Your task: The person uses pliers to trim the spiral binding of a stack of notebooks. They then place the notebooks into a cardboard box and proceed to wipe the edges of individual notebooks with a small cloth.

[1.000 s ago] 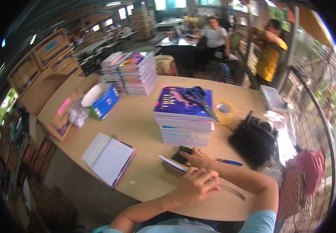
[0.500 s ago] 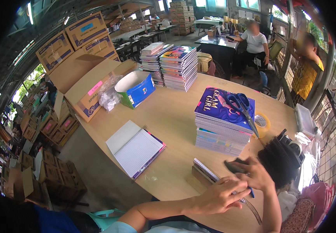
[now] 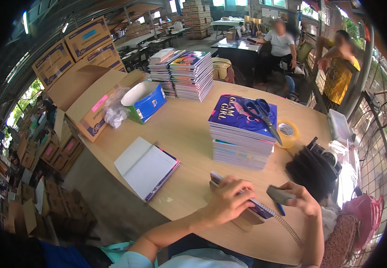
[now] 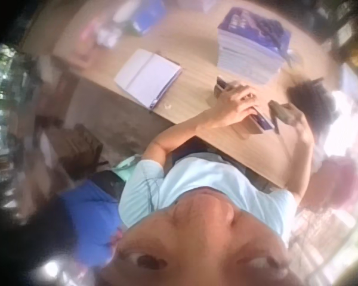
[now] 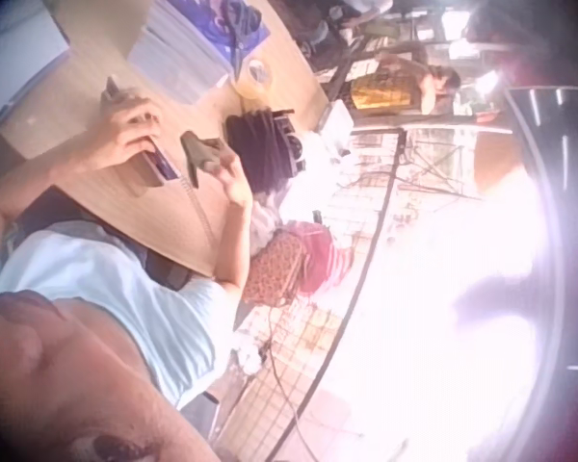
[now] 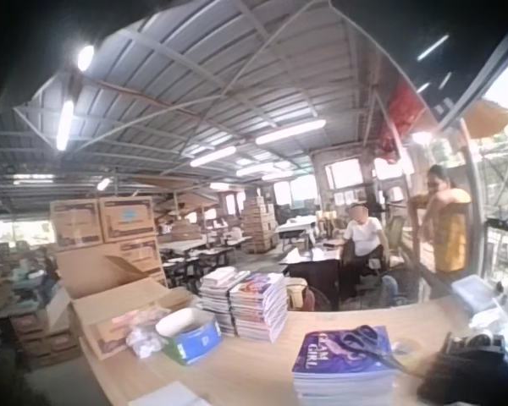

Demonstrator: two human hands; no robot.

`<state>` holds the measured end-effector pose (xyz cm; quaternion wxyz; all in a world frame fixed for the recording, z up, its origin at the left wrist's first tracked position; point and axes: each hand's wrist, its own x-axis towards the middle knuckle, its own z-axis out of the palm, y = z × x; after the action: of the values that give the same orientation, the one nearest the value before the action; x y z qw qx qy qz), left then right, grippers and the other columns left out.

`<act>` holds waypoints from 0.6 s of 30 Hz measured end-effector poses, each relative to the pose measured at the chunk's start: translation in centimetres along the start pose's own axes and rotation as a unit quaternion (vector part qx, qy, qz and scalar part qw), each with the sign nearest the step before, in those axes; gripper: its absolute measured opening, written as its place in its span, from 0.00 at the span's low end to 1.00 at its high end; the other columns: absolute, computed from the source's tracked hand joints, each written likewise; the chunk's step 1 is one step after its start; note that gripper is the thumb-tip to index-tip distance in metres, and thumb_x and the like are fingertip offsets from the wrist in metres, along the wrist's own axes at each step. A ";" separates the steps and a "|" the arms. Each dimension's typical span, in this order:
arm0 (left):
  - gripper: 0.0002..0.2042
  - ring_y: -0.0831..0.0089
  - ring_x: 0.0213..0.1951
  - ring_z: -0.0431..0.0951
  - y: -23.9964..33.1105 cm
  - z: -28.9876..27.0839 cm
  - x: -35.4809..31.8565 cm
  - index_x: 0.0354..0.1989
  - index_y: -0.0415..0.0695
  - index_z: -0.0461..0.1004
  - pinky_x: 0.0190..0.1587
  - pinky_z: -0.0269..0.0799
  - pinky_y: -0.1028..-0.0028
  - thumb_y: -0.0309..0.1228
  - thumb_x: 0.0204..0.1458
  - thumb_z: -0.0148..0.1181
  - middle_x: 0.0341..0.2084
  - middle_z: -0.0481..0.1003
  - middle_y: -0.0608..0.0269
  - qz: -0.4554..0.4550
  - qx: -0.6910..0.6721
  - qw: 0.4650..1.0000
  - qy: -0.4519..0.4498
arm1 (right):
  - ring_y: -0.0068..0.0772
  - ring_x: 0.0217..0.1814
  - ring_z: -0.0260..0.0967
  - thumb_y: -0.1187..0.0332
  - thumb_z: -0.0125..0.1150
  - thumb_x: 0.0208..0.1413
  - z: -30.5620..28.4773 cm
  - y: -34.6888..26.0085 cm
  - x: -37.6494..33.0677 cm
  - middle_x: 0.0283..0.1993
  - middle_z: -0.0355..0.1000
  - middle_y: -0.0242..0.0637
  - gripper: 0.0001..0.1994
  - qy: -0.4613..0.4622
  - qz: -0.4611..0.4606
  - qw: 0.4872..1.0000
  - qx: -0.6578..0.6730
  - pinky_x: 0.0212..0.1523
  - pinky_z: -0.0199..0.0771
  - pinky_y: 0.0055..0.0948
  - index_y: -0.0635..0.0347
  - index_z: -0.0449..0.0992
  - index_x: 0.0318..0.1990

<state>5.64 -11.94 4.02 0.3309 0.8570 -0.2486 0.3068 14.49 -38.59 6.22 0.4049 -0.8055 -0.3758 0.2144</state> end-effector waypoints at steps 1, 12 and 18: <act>0.13 0.67 0.45 0.71 -0.3 -0.4 -0.1 0.34 0.51 0.77 0.53 0.62 0.59 0.34 0.39 0.72 0.44 0.70 0.70 0.003 0.042 0.999 0.002 | 0.45 0.45 0.70 0.60 0.60 0.46 0.1 0.6 0.1 0.47 0.71 0.52 0.24 -0.027 -0.036 0.991 0.130 0.45 0.68 0.34 0.69 0.79 0.48; 0.14 0.63 0.47 0.68 -4.7 0.4 -2.0 0.28 0.48 0.81 0.50 0.68 0.64 0.39 0.35 0.78 0.50 0.64 0.56 -0.111 -0.129 0.978 0.122 | 0.45 0.45 0.70 0.59 0.62 0.49 0.7 1.0 0.5 0.42 0.73 0.56 0.21 0.028 -0.014 0.980 0.198 0.50 0.69 0.34 0.60 0.80 0.49; 0.19 0.68 0.39 0.72 -3.9 0.8 -2.4 0.31 0.44 0.77 0.41 0.71 0.69 0.39 0.35 0.78 0.50 0.64 0.56 -0.157 -0.158 0.968 0.119 | 0.42 0.42 0.69 0.58 0.60 0.50 0.5 0.9 1.9 0.40 0.73 0.50 0.22 0.020 -0.007 0.988 0.151 0.45 0.69 0.34 0.68 0.79 0.46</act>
<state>6.78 -9.40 0.28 0.5329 0.7798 -0.1155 0.3076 15.79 -37.21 5.13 0.5309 -0.7365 -0.3366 0.2500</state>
